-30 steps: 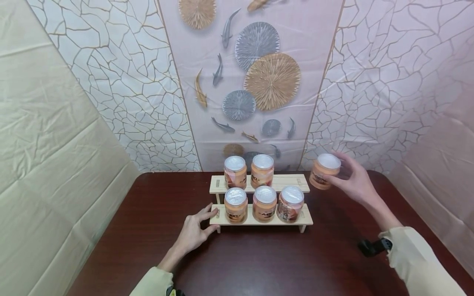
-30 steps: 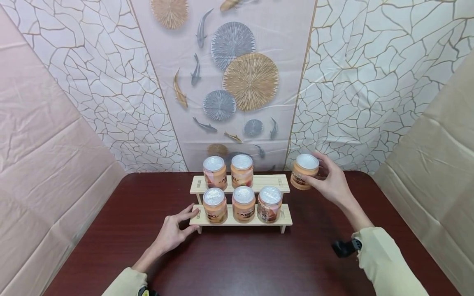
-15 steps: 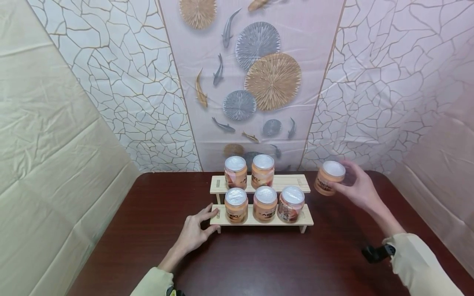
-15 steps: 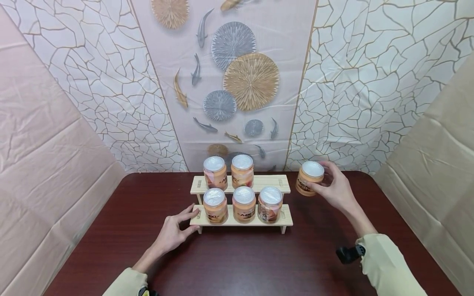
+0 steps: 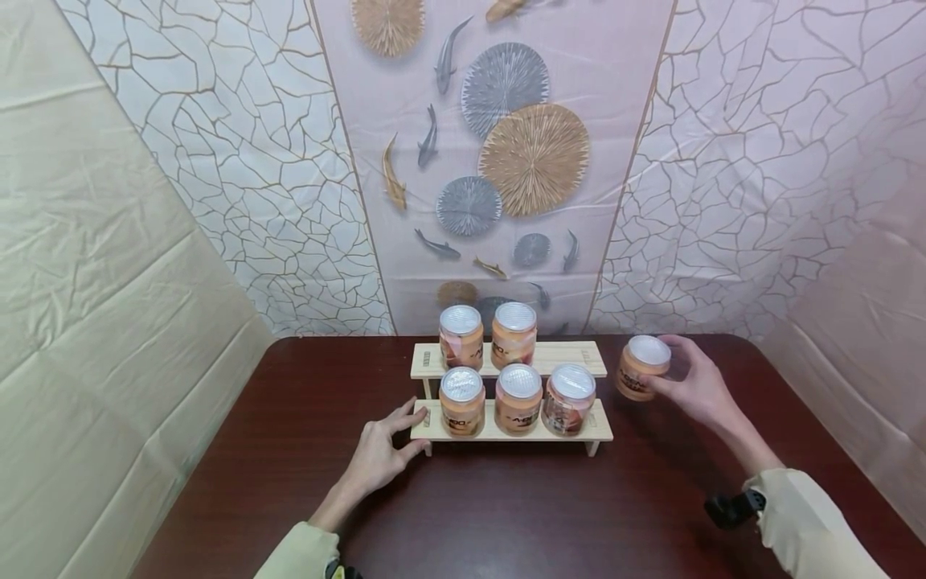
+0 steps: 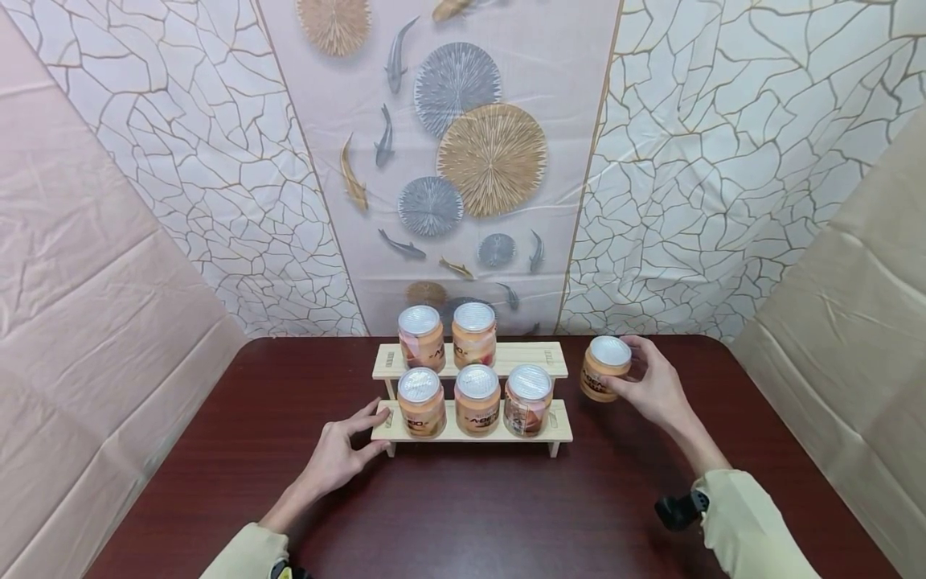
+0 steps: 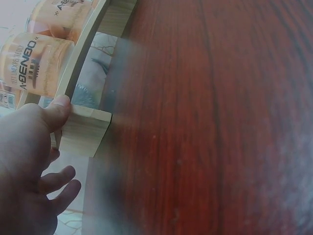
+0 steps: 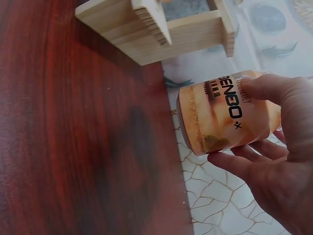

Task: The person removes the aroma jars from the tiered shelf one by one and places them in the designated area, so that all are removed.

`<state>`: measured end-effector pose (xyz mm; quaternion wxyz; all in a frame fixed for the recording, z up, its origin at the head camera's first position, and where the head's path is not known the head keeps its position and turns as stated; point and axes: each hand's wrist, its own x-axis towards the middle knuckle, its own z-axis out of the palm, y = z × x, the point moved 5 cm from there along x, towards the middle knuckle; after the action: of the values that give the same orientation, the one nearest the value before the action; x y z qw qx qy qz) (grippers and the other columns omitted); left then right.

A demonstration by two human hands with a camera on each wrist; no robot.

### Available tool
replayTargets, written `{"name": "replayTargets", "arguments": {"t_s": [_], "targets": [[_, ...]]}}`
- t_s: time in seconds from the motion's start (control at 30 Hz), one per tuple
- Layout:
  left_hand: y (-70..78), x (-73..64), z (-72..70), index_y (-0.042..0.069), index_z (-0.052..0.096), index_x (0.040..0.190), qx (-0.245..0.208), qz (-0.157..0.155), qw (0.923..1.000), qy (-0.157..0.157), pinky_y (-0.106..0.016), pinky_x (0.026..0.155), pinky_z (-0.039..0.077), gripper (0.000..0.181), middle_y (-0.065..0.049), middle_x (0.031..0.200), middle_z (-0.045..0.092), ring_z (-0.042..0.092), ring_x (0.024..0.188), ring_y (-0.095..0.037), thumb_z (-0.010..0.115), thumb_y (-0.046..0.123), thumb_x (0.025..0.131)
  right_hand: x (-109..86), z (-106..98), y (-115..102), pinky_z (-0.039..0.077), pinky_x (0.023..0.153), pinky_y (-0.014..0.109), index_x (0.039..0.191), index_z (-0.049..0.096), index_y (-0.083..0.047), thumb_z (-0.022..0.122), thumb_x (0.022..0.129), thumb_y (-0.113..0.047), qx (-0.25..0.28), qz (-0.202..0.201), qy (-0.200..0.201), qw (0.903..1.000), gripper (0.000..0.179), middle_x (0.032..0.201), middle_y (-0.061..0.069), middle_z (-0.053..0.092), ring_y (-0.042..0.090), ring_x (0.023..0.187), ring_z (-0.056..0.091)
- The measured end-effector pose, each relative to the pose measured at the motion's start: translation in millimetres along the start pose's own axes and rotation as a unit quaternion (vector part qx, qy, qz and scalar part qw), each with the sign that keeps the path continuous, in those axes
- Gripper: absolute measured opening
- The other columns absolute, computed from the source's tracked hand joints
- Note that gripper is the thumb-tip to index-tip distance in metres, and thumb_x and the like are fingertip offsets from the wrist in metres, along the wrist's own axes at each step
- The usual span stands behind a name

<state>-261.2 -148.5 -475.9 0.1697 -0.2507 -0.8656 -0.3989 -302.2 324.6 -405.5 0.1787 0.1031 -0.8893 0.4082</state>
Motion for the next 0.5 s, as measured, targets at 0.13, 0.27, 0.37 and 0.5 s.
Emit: {"name": "replayTargets", "arguments": {"t_s": [0.13, 0.27, 0.37, 0.5], "targets": [[-0.2, 0.0, -0.1, 0.002, 0.07, 0.124, -0.001, -0.001, 1.0, -0.001, -0.053, 0.092, 0.049, 0.049, -0.026, 0.135, 0.057, 0.057, 0.12, -0.038, 0.086, 0.01, 0.078, -2.6, 4, 7, 0.044, 0.076, 0.011, 0.135, 0.045, 0.01, 0.084, 0.079, -0.003, 0.001, 0.002, -0.001, 1.0, 0.069, 0.123, 0.035, 0.057, 0.048, 0.105, 0.061], [-0.8, 0.1, 0.2, 0.002, 0.07, 0.125, -0.003, -0.002, 1.0, -0.002, -0.053, 0.092, 0.049, 0.049, -0.026, 0.136, 0.056, 0.057, 0.121, -0.037, 0.086, 0.01, 0.079, -5.5, 8, 13, 0.046, 0.076, 0.016, 0.135, 0.045, 0.009, 0.084, 0.079, -0.004, -0.006, 0.01, -0.003, 0.9999, 0.07, 0.124, 0.036, 0.057, 0.048, 0.105, 0.061], [-1.9, 0.0, 1.0, 0.002, 0.07, 0.125, -0.002, -0.001, 1.0, 0.0, -0.053, 0.092, 0.05, 0.049, -0.026, 0.135, 0.056, 0.058, 0.12, -0.037, 0.086, 0.01, 0.079, -8.0, 10, 16, 0.047, 0.077, 0.017, 0.135, 0.044, 0.01, 0.084, 0.079, -0.004, -0.004, 0.015, -0.007, 0.9999, 0.071, 0.124, 0.037, 0.056, 0.05, 0.106, 0.06], [-2.8, -0.5, 1.4, 0.003, 0.07, 0.125, -0.002, -0.002, 1.0, 0.003, -0.053, 0.091, 0.05, 0.048, -0.026, 0.135, 0.057, 0.058, 0.12, -0.037, 0.086, 0.01, 0.079, -10.7, 13, 17, 0.045, 0.077, 0.015, 0.136, 0.043, 0.01, 0.084, 0.078, -0.004, -0.001, 0.019, -0.012, 0.9998, 0.072, 0.125, 0.039, 0.054, 0.052, 0.107, 0.059]]}}
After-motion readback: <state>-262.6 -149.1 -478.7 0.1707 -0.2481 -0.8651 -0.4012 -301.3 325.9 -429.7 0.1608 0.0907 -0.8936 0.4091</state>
